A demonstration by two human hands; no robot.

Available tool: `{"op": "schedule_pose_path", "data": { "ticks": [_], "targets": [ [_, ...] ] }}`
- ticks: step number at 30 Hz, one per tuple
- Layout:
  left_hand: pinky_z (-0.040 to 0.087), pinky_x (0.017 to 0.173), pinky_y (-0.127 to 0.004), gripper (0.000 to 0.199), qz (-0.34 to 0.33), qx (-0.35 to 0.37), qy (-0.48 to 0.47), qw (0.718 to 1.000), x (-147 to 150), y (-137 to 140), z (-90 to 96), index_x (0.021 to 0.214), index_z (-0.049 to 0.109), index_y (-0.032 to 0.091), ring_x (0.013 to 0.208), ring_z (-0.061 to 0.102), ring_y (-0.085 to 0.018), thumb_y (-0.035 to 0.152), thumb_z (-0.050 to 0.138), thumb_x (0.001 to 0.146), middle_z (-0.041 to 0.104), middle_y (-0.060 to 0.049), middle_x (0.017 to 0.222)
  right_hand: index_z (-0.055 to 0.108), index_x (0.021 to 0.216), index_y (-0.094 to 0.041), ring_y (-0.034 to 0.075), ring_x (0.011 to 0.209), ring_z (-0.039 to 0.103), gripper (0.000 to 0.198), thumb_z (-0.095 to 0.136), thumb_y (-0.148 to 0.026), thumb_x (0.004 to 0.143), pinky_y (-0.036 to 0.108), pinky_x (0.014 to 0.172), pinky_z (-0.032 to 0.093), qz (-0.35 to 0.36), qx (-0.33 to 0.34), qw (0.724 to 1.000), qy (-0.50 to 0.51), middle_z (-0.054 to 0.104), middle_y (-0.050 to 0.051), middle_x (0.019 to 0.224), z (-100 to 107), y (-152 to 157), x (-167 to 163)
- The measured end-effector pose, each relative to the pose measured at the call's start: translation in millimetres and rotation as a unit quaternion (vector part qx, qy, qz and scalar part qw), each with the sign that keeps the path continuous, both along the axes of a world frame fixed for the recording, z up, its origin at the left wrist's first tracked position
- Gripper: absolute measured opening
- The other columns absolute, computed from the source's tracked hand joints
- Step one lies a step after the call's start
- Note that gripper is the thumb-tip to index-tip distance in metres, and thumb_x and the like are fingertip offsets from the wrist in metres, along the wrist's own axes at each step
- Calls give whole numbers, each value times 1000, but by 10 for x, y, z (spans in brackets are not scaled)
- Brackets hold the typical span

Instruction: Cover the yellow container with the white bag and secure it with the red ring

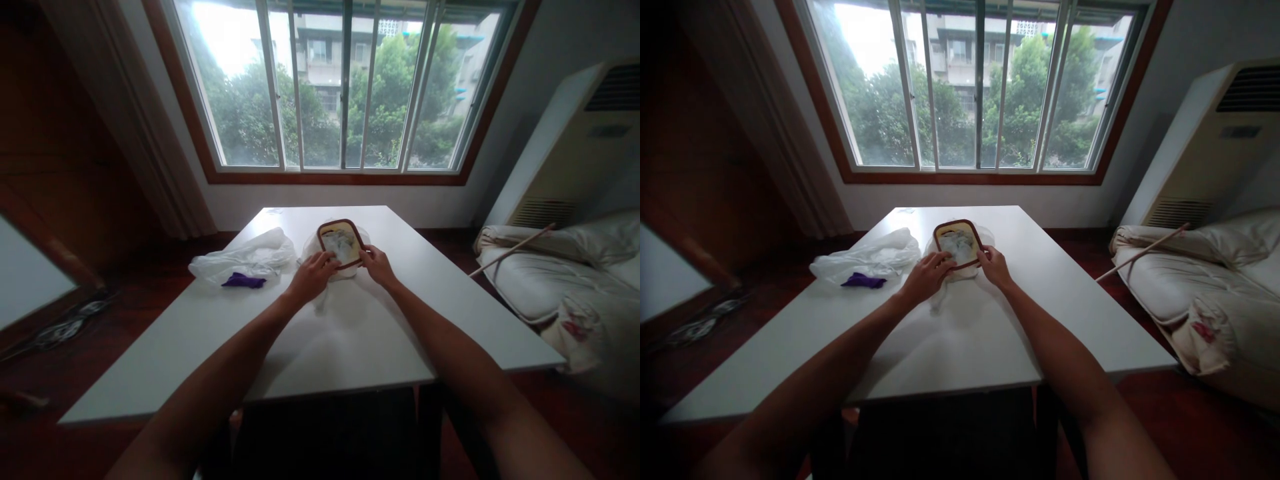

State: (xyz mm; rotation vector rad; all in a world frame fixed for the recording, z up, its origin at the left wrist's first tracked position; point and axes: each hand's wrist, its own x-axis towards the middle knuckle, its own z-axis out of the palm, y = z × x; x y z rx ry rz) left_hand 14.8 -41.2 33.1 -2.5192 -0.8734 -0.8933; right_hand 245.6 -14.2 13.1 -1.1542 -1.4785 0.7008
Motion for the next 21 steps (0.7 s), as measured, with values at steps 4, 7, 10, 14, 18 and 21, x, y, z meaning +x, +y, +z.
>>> {"op": "schedule_pose_path", "data": {
  "ticks": [4,7,10,14,18,21],
  "targets": [
    [40,109,-49,76,53,19,-127,990,-69,7,-85,150,23,20,137,40,-32,49,59,89,39,-18,150,65,109,-13,16,68,66,43,51,-43,83,27,65,56,-17,-6,1000,19,72,6,85,36,8,-10],
    [35,113,-52,101,72,9,-157,985,-140,77,-172,154,7,19,144,31,-35,58,65,82,30,-21,155,68,106,-12,15,67,64,42,50,-42,81,25,62,55,-19,-18,1000,17,72,6,84,51,18,-11],
    [32,115,-53,115,74,-13,-151,986,-193,167,-244,155,2,18,146,27,-37,63,70,74,27,-22,157,68,104,-13,16,69,63,43,50,-43,80,25,61,54,-1,-26,999,23,71,5,83,53,14,-11],
    [29,117,-54,130,61,-37,-147,986,-215,255,-305,155,-4,17,147,23,-39,64,77,65,21,-24,158,69,98,-14,14,65,60,39,53,-45,78,24,59,52,15,-31,998,56,69,3,77,53,2,-35],
    [29,117,-55,140,41,-53,-145,987,-229,349,-370,154,-8,15,146,24,-41,65,81,58,19,-26,158,68,94,-15,14,64,59,36,55,-45,77,24,58,51,36,-54,992,111,67,2,75,43,4,-75],
    [29,116,-56,145,35,-57,-148,987,-250,421,-420,154,-7,14,146,24,-43,67,82,54,20,-28,157,65,92,-16,14,63,58,35,53,-45,77,25,60,51,38,-71,989,127,66,2,74,27,11,-94]
  ]
}}
